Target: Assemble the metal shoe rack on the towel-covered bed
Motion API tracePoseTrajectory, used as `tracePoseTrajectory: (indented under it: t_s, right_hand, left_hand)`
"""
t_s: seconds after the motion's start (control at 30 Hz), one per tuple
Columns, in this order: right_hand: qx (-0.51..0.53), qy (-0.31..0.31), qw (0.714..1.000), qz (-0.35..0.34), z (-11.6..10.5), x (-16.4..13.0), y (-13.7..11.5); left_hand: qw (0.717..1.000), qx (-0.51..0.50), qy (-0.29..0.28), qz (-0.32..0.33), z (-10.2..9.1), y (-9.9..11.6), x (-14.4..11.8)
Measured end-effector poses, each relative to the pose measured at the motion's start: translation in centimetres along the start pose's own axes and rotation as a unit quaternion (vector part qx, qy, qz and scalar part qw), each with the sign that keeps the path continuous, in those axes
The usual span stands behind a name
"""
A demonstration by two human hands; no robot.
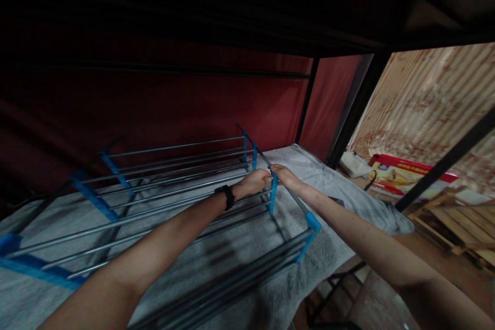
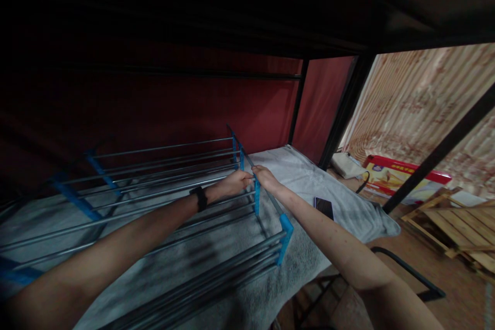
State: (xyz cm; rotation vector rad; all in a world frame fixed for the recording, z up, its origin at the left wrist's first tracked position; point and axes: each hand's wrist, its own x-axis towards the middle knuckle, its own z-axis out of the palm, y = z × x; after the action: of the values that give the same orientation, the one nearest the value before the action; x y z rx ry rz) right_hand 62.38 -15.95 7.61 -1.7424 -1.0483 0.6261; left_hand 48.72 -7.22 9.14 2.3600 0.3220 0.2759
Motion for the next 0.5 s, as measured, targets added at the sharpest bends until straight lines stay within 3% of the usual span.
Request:
tracePoseTrajectory:
  t_s: [0.5]
  right_hand:
    - [-0.003, 0.008, 1.000, -0.010, 0.09, 0.56, 0.42]
  left_hand:
    - [0.996, 0.092, 0.016, 0.009, -0.18, 0.83, -0.28]
